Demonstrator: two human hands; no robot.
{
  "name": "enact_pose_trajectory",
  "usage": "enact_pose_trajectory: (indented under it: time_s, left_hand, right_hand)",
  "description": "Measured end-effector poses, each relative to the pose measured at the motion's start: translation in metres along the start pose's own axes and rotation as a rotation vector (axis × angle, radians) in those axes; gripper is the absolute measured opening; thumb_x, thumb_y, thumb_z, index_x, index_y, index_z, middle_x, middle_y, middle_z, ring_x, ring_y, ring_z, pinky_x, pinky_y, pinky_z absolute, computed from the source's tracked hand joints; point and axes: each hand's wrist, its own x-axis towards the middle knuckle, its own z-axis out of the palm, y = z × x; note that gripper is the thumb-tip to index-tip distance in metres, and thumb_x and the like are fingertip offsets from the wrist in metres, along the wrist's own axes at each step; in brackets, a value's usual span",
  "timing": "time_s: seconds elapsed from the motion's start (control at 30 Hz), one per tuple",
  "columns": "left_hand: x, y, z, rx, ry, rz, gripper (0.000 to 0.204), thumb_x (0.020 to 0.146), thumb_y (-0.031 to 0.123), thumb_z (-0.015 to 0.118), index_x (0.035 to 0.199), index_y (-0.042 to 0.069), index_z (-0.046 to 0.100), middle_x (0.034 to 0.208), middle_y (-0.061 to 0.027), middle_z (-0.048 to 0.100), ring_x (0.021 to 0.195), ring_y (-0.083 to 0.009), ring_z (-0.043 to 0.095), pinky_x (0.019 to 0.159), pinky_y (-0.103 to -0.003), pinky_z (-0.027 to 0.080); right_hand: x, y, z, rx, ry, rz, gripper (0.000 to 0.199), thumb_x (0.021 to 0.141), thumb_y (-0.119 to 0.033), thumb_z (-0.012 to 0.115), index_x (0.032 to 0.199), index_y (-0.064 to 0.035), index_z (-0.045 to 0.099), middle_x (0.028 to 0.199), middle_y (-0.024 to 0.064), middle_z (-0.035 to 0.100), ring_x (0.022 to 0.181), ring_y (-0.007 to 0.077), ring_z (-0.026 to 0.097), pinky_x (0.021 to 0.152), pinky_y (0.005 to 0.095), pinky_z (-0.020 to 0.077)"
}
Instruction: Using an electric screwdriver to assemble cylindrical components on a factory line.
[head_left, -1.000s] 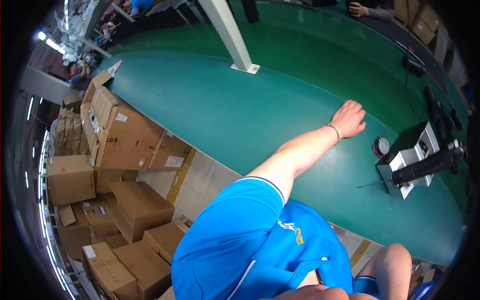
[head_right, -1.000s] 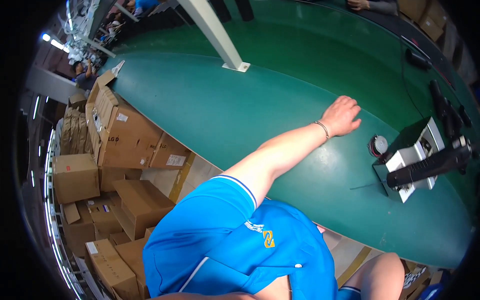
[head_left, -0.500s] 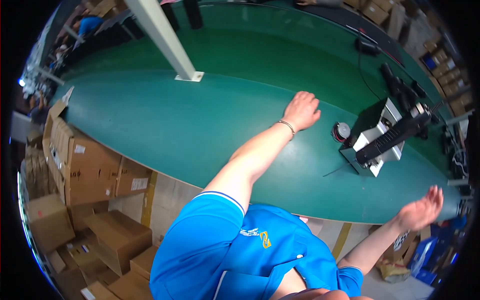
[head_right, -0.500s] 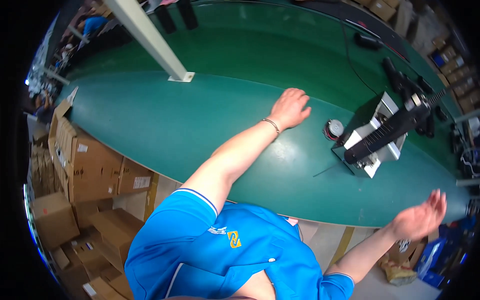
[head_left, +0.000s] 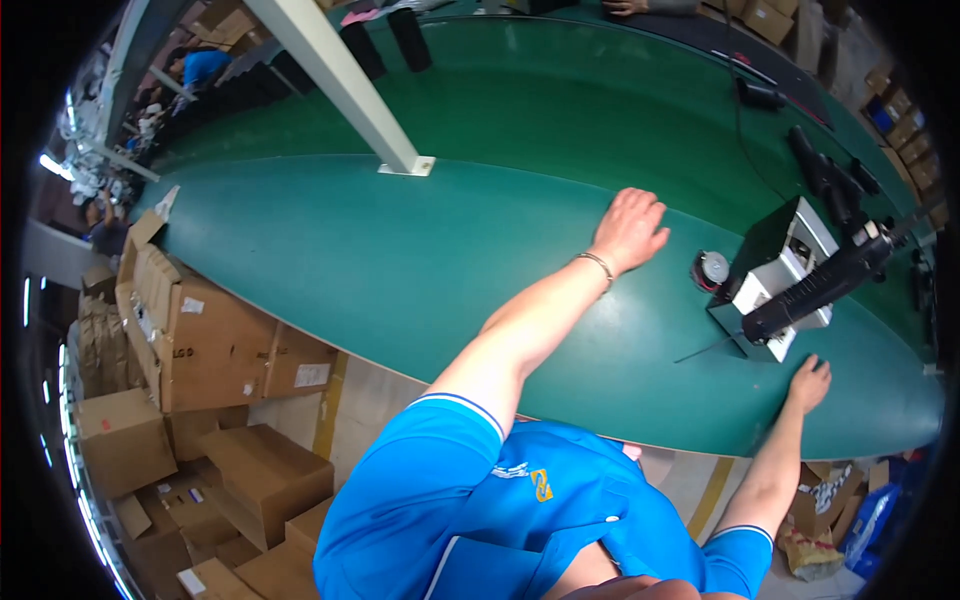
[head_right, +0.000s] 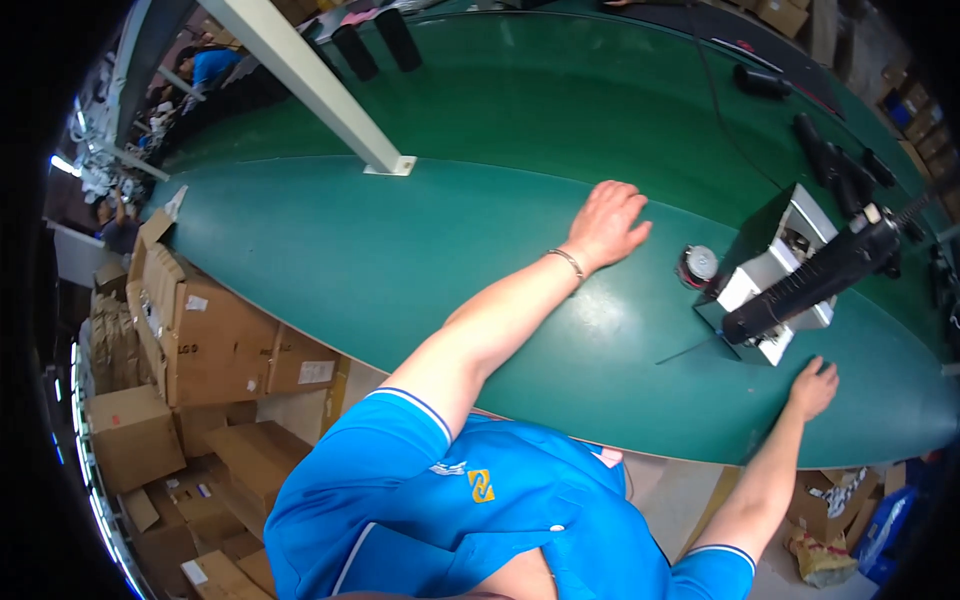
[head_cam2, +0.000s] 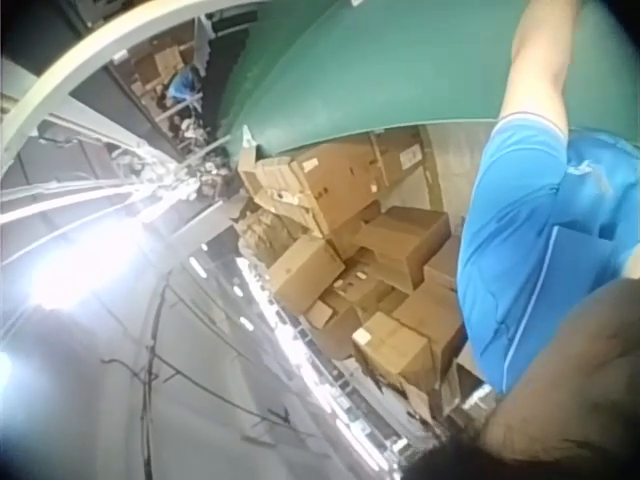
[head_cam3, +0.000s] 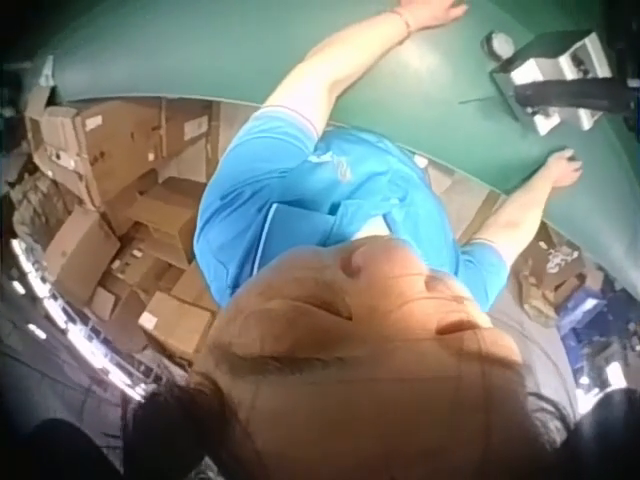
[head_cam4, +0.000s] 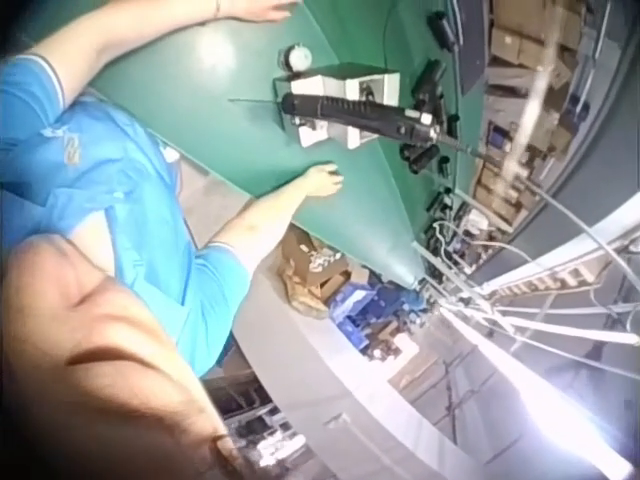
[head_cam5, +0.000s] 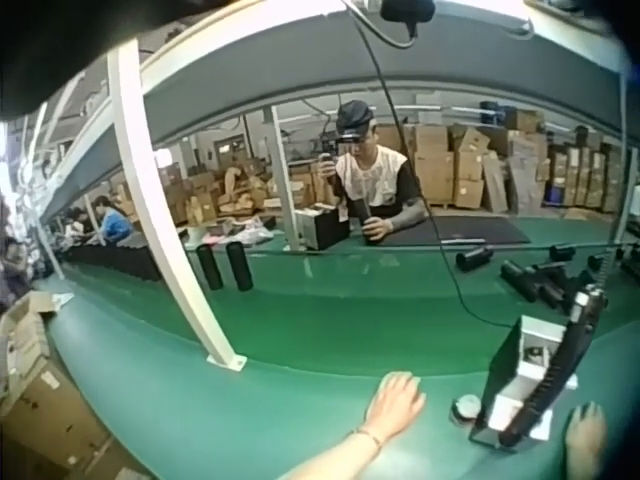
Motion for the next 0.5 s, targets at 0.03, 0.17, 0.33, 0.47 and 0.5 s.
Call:
enact_pose_trajectory:
  time_s: [0.03,0.17,0.33,0.47,0.5]
  left_hand:
    - [0.001,0.0,0.001,-0.015,-0.007,0.006,0.033,0.074,0.024,0.059,0.099,0.002,0.054,0.104,-0.0109,0.052,0.104,-0.0254,0.046,0.1,-0.037,0.029]
    - [0.004,0.007,-0.003,-0.08,0.097,0.025,0.039,0.073,0.025,0.059,0.102,-0.001,0.05,0.106,-0.0145,0.049,0.105,-0.0281,0.045,0.102,-0.04,0.026]
    - [0.003,0.004,-0.01,-0.104,0.173,0.02,0.044,0.073,0.025,0.059,0.106,-0.001,0.046,0.108,-0.0162,0.046,0.106,-0.0294,0.042,0.102,-0.042,0.023]
    - [0.003,0.003,-0.009,-0.072,0.174,0.024,0.046,0.074,0.029,0.056,0.107,-0.002,0.045,0.109,-0.017,0.045,0.108,-0.0304,0.04,0.103,-0.043,0.02]
    - [0.002,0.004,-0.006,-0.061,0.164,0.031,0.047,0.074,0.029,0.056,0.108,-0.001,0.045,0.111,-0.0169,0.045,0.108,-0.0304,0.04,0.103,-0.044,0.02]
  right_hand:
    - [-0.002,-0.001,-0.007,-0.01,-0.039,0.04,0.056,0.086,-0.045,0.036,0.116,0.001,0.048,0.111,0.0219,0.051,0.102,0.0361,0.049,0.089,0.0403,0.0387]
    - [0.005,0.004,-0.01,-0.031,-0.118,0.149,0.058,0.087,-0.048,0.031,0.117,-0.0011,0.048,0.112,0.0206,0.051,0.102,0.0357,0.049,0.089,0.0408,0.0378]
    - [0.003,-0.015,-0.01,0.024,-0.115,0.119,0.059,0.087,-0.049,0.029,0.117,-0.0016,0.049,0.112,0.02,0.052,0.102,0.0356,0.049,0.09,0.0409,0.0373]
    - [0.002,-0.023,-0.021,0.066,-0.146,0.077,0.059,0.086,-0.049,0.029,0.116,-0.0022,0.049,0.112,0.0195,0.052,0.102,0.0352,0.049,0.089,0.0406,0.0375]
    - [0.001,-0.017,-0.021,0.075,-0.153,0.065,0.059,0.086,-0.049,0.029,0.116,-0.0024,0.049,0.112,0.0193,0.052,0.102,0.0351,0.049,0.089,0.0405,0.0375]
